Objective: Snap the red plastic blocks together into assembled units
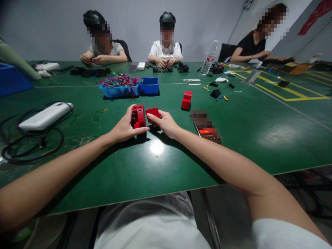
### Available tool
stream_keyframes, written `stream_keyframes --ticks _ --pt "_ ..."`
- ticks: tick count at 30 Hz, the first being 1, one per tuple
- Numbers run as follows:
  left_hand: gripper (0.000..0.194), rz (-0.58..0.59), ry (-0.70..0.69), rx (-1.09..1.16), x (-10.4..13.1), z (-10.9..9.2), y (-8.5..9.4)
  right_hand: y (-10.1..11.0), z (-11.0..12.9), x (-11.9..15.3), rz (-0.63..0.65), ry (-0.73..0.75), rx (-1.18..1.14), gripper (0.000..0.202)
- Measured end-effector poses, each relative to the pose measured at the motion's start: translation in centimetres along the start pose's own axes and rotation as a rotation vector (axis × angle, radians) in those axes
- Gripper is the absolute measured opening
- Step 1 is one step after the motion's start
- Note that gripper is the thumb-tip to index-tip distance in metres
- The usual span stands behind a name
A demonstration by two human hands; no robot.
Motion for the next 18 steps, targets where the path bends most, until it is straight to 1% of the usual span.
stream_keyframes --ticks 4,8,10,12,15,18 --pt "0.098 -0.003 0.002 -0.02 0.03 0.04 0.03 0.16 -0.08 -0.11 0.033 -0.023 -0.051 0.046" --pt "0.099 0.002 0.016 -0.019 0.06 0.06 0.09 0.1 0.21 0.13 0.038 -0.008 0.034 0.044" --pt "0.099 0.004 0.014 -0.016 0.06 0.08 0.1 0.0 0.39 0.29 0.004 0.0 0.094 0.049" --pt "0.099 0.005 0.009 -0.021 0.05 0.09 0.11 -0.09 0.46 0.36 -0.04 -0.005 0.14 0.058" --pt "0.099 0.002 0.006 -0.027 0.05 0.06 0.11 -0.11 0.26 0.29 -0.116 -0.028 0.16 0.07" --pt "0.098 0.003 0.015 -0.014 0.05 -0.04 0.09 0.06 -0.07 0.12 -0.18 -0.011 0.157 0.071"
Point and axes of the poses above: each hand's wrist, its own x-axis away from the middle knuckle, its own y-axis out of the back of the hand, z = x × y, the point moved 1 cm from there along -x, towards the middle knuckle, and after that the axes turned 10 degrees about -x, right-handed, at the moved point
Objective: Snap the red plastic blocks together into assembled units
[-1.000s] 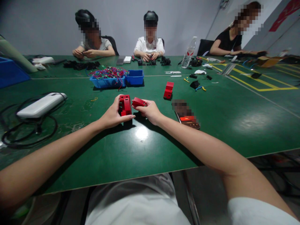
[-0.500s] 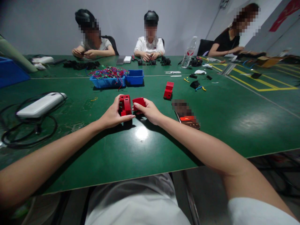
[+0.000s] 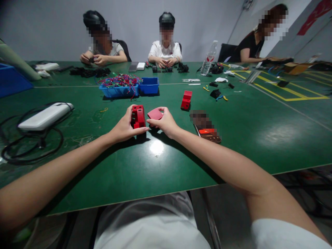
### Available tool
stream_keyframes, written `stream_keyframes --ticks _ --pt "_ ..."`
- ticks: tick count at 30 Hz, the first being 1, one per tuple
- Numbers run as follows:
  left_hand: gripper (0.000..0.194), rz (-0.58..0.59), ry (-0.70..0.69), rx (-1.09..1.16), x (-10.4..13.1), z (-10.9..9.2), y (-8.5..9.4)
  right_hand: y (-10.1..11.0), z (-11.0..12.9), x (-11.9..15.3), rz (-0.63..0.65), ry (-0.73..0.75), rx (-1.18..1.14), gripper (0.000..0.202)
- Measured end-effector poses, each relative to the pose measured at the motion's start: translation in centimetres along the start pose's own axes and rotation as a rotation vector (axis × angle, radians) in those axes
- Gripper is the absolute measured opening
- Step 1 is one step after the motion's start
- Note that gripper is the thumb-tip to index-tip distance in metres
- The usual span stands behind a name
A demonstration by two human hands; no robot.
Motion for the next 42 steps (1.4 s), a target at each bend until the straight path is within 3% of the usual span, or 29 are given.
stream_keyframes --ticks 4,12,20,29,32,36,42 --pt "0.095 0.001 -0.006 0.005 0.0 -0.1 0.0 0.2 -0.1 -0.1 -0.036 0.093 0.094 0.059" --pt "0.098 0.0 0.011 0.001 0.0 -0.2 0.0 0.0 -0.2 -0.1 0.05 0.201 0.131 0.052" --pt "0.1 0.002 0.053 -0.022 0.0 -0.3 0.1 0.2 0.2 0.3 -0.021 0.346 0.274 0.039" --pt "0.102 -0.002 0.058 -0.026 -0.2 0.0 -0.1 -0.2 1.7 2.3 -0.092 0.83 0.535 0.046" --pt "0.1 0.004 0.066 -0.02 -0.3 0.2 -0.2 -0.5 2.0 3.3 -0.025 0.919 0.568 0.05" --pt "0.096 -0.005 0.003 0.001 -0.4 0.2 -0.2 -0.9 2.1 4.2 0.16 1.002 0.631 0.047" --pt "0.087 -0.005 -0.033 0.036 -0.2 -0.2 0.1 -1.3 1.9 4.8 0.318 0.985 0.788 0.039"
Point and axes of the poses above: each hand's wrist, its own x-axis away from the middle knuckle, its own y-axis out of the back of the hand, z = x × y, the point moved 1 cm from there along -x, towards the middle knuckle, and after that the axes turned 10 degrees about -x, right-handed, at the moved point
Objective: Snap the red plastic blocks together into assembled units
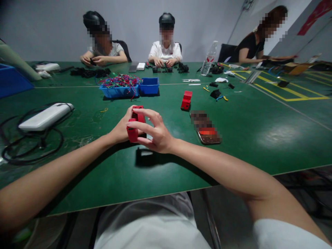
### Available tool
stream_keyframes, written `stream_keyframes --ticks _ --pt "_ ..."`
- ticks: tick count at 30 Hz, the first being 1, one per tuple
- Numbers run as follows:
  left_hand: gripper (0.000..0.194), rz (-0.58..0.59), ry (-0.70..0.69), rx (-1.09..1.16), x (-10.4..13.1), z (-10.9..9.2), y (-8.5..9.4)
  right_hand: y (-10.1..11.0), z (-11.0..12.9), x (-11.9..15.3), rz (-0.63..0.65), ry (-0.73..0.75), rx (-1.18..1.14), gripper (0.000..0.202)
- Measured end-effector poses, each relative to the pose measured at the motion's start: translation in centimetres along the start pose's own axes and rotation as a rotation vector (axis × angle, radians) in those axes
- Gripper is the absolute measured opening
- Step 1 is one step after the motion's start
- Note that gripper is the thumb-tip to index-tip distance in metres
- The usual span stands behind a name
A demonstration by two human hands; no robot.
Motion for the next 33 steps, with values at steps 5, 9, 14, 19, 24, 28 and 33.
stream_keyframes --ticks 5,9,14,19,24,28,33 --pt "0.086 0.012 -0.086 0.051 0.3 0.0 -0.3 -0.1 0.0 0.1 0.029 0.059 0.03 0.038" --pt "0.097 0.006 -0.141 0.019 0.3 0.3 -0.6 -0.1 -0.3 -0.1 0.021 -0.018 0.053 0.042" --pt "0.101 0.002 -0.19 -0.068 0.2 0.6 -0.7 0.1 -0.7 -0.5 -0.066 -0.023 0.047 0.05" --pt "0.094 0.008 -0.176 -0.054 0.3 0.3 -0.9 0.1 -0.7 -0.7 -0.027 -0.042 0.027 0.049" --pt "0.088 0.021 -0.166 0.009 0.1 0.0 -0.8 -0.2 -1.0 -0.5 0.012 -0.044 0.093 0.051" --pt "0.09 0.05 -0.102 0.018 0.0 -0.1 -0.6 -0.4 -1.2 -0.4 0.035 -0.033 0.146 0.054" --pt "0.094 0.075 -0.053 0.019 0.0 -0.1 -0.5 -0.2 -1.2 -0.7 0.048 -0.041 0.164 0.054"
Point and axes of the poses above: each hand's wrist, its own x-axis away from the middle knuckle, its own y-axis out of the back of the hand, z = x × y, the point moved 1 cm from there along -x, towards the middle knuckle, and after that the axes turned 10 degrees about -x, right-handed, at the moved point
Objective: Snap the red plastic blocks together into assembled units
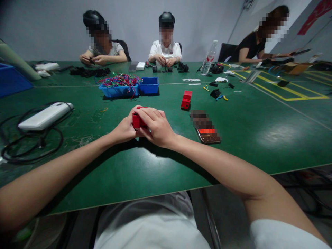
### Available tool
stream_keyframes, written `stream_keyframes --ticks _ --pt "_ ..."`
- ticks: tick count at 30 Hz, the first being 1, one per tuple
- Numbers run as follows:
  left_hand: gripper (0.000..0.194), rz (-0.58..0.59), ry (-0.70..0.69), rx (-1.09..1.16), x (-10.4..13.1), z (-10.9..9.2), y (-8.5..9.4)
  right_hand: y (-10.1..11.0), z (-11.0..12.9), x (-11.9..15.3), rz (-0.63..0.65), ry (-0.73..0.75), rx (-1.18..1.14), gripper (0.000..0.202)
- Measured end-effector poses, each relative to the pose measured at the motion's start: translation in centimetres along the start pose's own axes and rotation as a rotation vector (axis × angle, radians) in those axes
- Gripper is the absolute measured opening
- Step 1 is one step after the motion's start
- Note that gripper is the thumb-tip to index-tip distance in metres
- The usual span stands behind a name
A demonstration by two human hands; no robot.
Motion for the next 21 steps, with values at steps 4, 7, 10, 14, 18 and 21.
stream_keyframes --ticks 4,7,10,14,18,21 --pt "0.097 0.024 0.032 0.025 0.0 0.15 -0.02 -0.04 -0.32 -0.03 0.013 -0.018 -0.069 0.058" --pt "0.101 0.02 0.05 0.003 0.0 0.38 -0.05 -0.19 -0.55 0.06 -0.004 -0.011 -0.113 0.059" --pt "0.103 0.021 0.049 0.004 0.02 0.54 -0.1 -0.22 -0.7 0.09 -0.01 -0.001 -0.119 0.056" --pt "0.101 0.032 0.048 0.011 0.03 0.46 -0.13 0.03 -0.84 -0.06 -0.008 0.03 -0.117 0.052" --pt "0.099 0.042 0.038 0.017 0.07 0.18 0.01 0.23 -0.97 -0.29 -0.021 0.047 -0.139 0.052" --pt "0.102 0.061 0.07 0.012 0.12 0.12 0.15 0.28 -1.03 -0.45 -0.028 0.058 -0.149 0.05"
Point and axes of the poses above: each hand's wrist, its own x-axis away from the middle knuckle, its own y-axis out of the back of the hand, z = x × y, the point moved 1 cm from there along -x, towards the middle knuckle, and after that the axes turned 10 degrees about -x, right-handed, at the moved point
